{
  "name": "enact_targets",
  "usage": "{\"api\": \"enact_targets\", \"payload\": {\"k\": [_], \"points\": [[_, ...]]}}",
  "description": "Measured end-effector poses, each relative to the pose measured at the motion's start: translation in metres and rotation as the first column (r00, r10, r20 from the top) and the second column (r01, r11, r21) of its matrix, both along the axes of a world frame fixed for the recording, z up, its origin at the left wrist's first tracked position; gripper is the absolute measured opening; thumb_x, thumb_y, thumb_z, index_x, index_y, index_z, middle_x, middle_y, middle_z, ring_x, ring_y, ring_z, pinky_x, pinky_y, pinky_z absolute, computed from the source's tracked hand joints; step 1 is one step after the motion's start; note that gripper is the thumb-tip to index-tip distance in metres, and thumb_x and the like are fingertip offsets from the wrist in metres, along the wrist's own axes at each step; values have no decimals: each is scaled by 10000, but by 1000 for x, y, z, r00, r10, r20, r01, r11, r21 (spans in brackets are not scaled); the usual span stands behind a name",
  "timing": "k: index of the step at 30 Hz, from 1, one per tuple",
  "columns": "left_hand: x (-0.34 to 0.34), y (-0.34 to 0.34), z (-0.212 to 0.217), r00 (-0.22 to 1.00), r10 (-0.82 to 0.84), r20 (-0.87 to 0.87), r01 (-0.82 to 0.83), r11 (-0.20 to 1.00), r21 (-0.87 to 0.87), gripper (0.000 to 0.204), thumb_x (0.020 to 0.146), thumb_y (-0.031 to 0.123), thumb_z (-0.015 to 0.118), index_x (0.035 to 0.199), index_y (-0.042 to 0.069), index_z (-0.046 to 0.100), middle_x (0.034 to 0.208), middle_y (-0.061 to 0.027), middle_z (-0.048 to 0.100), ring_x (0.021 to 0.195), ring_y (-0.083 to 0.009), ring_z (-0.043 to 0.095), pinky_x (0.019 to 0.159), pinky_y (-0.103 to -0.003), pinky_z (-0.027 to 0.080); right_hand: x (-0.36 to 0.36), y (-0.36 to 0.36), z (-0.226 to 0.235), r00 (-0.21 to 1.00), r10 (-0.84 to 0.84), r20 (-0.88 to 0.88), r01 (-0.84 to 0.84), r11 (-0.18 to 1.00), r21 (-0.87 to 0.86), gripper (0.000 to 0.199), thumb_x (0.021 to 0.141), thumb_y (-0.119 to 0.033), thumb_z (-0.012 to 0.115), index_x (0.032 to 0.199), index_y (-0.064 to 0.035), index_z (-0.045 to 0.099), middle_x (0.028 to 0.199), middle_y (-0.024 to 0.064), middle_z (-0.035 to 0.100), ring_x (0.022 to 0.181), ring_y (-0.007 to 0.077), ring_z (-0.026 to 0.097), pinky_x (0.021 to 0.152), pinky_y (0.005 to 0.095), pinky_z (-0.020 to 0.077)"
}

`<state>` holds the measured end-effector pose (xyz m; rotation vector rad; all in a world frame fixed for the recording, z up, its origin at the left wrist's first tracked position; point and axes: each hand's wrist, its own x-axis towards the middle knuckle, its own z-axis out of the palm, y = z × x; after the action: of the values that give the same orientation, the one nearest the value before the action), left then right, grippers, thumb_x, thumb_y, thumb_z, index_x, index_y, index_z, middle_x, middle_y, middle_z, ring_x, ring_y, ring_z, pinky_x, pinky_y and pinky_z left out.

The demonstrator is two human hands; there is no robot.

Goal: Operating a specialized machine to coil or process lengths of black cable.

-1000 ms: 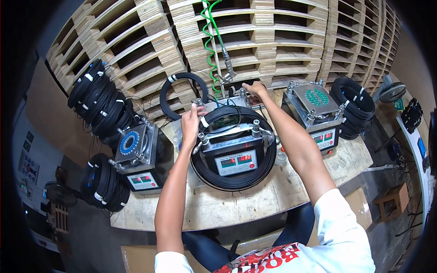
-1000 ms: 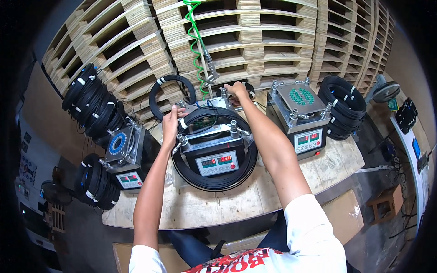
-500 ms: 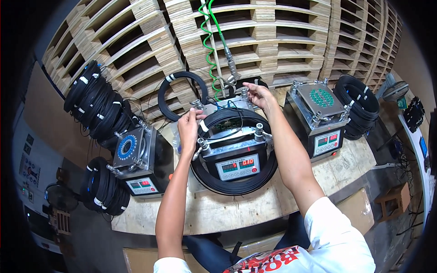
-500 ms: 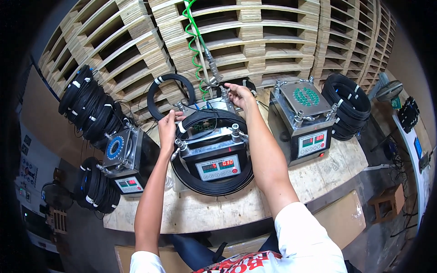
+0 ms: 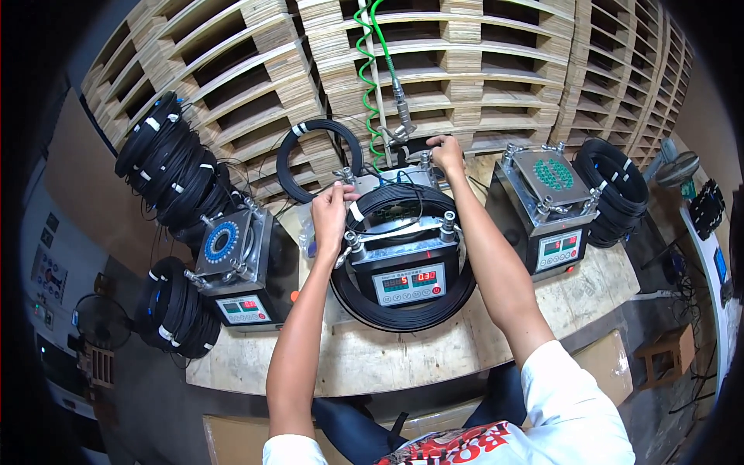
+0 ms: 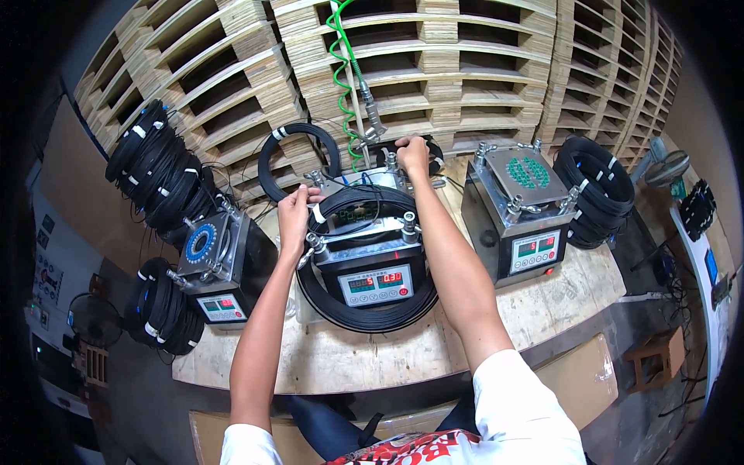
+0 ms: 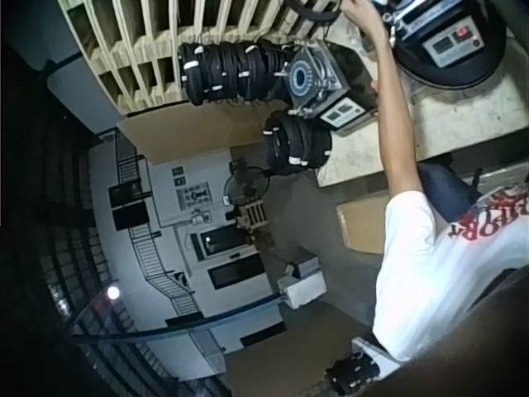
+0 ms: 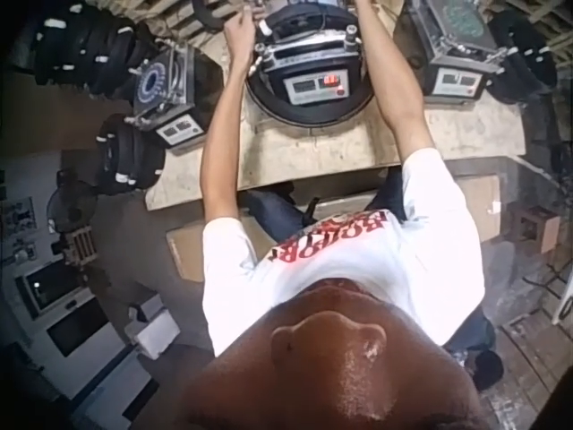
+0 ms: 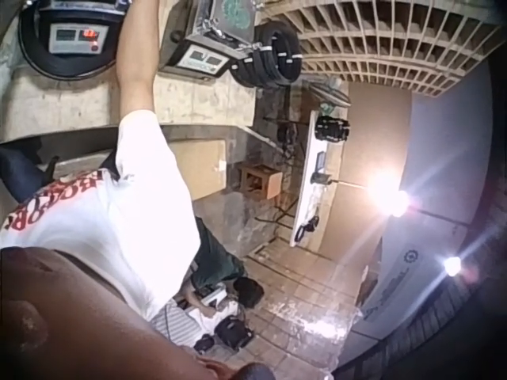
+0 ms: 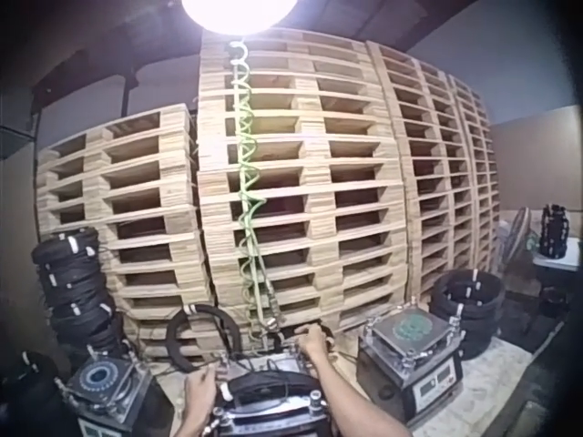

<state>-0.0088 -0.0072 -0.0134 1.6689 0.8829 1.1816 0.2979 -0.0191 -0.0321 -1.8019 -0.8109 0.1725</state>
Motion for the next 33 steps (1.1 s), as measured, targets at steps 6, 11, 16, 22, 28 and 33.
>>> {"api": "enact_targets", "payload": {"k": [6, 11, 16, 22, 28, 33], "points": [[-7, 1, -1, 1000, 6, 3, -6, 1000, 12, 439, 1055, 299, 484, 972, -50, 737, 791, -91, 752, 628, -77, 549, 612, -263, 440, -34, 1, 11, 941, 154, 301, -97, 976, -195, 333, 859, -211, 675, 1136, -27, 700, 1080, 232, 715, 1067, 389, 680, 961, 434, 513], [-3, -2, 1, 1000, 8, 8, -8, 1000, 28, 426, 1049, 288, 492, 971, -52, 737, 785, -88, 750, 611, -72, 555, 591, -249, 440, -28, 25, 7, 873, 381, 305, -314, 917, -246, 285, 885, -55, 582, 1135, -9, 711, 1062, 197, 736, 1008, 310, 714, 918, 370, 531], [2, -7, 8, 1000, 15, -10, -15, 1000, 16, 418, 1042, 278, 495, 986, -57, 737, 787, -104, 749, 626, -86, 599, 608, -259, 477, -17, 13, 17, 744, 647, 165, -629, 762, -153, 566, 702, 170, 386, 1196, 96, 652, 1044, 184, 750, 1012, 217, 714, 945, 295, 502], [-10, 13, -11, 994, 5, 109, 9, 991, -130, 329, 1014, 241, 541, 1087, -32, 709, 802, -107, 731, 670, -133, 653, 648, -282, 514, -66, -59, 48, 858, 183, 481, -305, 933, 191, 567, 794, 118, 425, 1297, -56, 622, 1231, 212, 660, 1174, 354, 625, 1038, 402, 458], [4, 30, -17, 998, 68, 1, -67, 981, -181, 455, 968, 259, 619, 1377, 74, 545, 980, -73, 679, 832, -157, 596, 756, -339, 476, -102, -154, 18, 760, 44, 649, -162, 979, 123, 409, 969, -84, 499, 1376, -68, 531, 1322, 197, 576, 1271, 375, 516, 1041, 513, 409], [16, 85, -30, 971, 53, 232, 124, 720, -683, 405, 1022, 397, 553, 1340, 147, 539, 1128, -5, 630, 925, -188, 411, 909, -507, 419, -119, -165, 23, 806, 7, 592, -56, 996, 65, 400, 1047, -201, 414, 1421, -73, 480, 1413, 234, 498, 1334, 420, 449, 1073, 535, 380]]}}
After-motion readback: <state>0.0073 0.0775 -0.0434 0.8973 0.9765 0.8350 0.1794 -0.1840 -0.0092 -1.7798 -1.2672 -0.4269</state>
